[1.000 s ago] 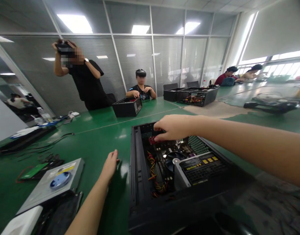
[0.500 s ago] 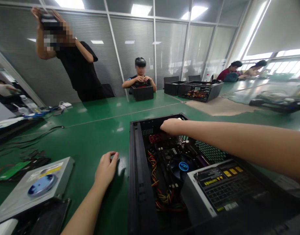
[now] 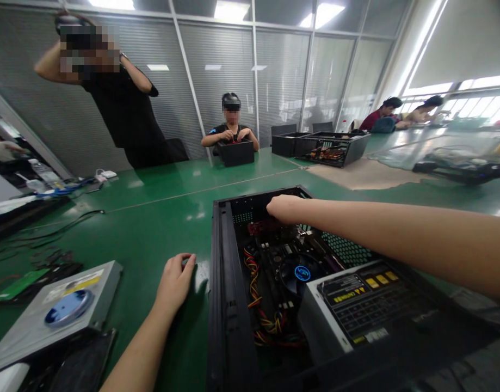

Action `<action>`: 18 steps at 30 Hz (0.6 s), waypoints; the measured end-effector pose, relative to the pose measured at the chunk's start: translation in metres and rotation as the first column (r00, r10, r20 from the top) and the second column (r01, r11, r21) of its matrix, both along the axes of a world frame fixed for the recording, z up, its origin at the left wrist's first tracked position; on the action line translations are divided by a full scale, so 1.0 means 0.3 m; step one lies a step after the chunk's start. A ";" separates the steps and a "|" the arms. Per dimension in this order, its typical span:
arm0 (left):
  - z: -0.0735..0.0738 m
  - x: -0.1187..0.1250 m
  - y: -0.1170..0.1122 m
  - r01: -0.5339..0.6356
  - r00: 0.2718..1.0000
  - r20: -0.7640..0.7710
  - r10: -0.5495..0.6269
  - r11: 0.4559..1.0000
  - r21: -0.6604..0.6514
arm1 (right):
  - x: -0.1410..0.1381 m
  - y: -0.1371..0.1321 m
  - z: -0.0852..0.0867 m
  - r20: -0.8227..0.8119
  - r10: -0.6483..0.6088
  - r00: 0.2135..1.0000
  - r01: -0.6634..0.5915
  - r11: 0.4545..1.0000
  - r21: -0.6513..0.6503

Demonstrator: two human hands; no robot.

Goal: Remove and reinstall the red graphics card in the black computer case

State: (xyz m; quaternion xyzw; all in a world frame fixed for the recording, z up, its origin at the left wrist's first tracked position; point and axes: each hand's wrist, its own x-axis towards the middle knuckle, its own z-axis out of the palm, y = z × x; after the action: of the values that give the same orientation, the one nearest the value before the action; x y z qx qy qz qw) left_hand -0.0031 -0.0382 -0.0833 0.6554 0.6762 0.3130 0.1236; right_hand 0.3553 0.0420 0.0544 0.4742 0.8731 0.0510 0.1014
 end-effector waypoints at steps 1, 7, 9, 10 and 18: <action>-0.001 0.001 -0.002 0.006 1.000 0.004 -0.006 1.000 0.001 | -0.002 0.003 -0.003 0.027 -0.009 1.000 0.010 1.000 -0.004; 0.030 0.002 0.001 -0.039 0.988 0.151 0.034 0.999 0.032 | 0.001 0.001 0.040 0.102 0.006 0.995 -0.005 1.000 -0.014; 0.116 0.017 -0.040 -0.051 0.962 0.272 0.035 0.997 0.051 | 0.028 -0.031 0.101 0.045 0.036 0.998 -0.037 0.999 0.022; 0.178 0.035 -0.081 -0.040 0.952 0.305 0.012 0.996 0.086 | 0.053 -0.056 0.139 -0.028 0.064 0.998 -0.062 0.996 0.057; 0.543 0.544 -0.717 0.469 0.845 -0.521 -0.119 0.632 0.617 | 0.473 -0.326 0.113 -0.902 0.053 0.428 0.319 0.925 0.205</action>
State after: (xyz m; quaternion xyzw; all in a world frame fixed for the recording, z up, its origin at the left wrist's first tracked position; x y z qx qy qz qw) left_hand 0.1600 -0.2534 0.0797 0.8055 0.3861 0.3750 -0.2477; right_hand 0.4973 -0.0558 0.0883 0.5069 0.7280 -0.0633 -0.4572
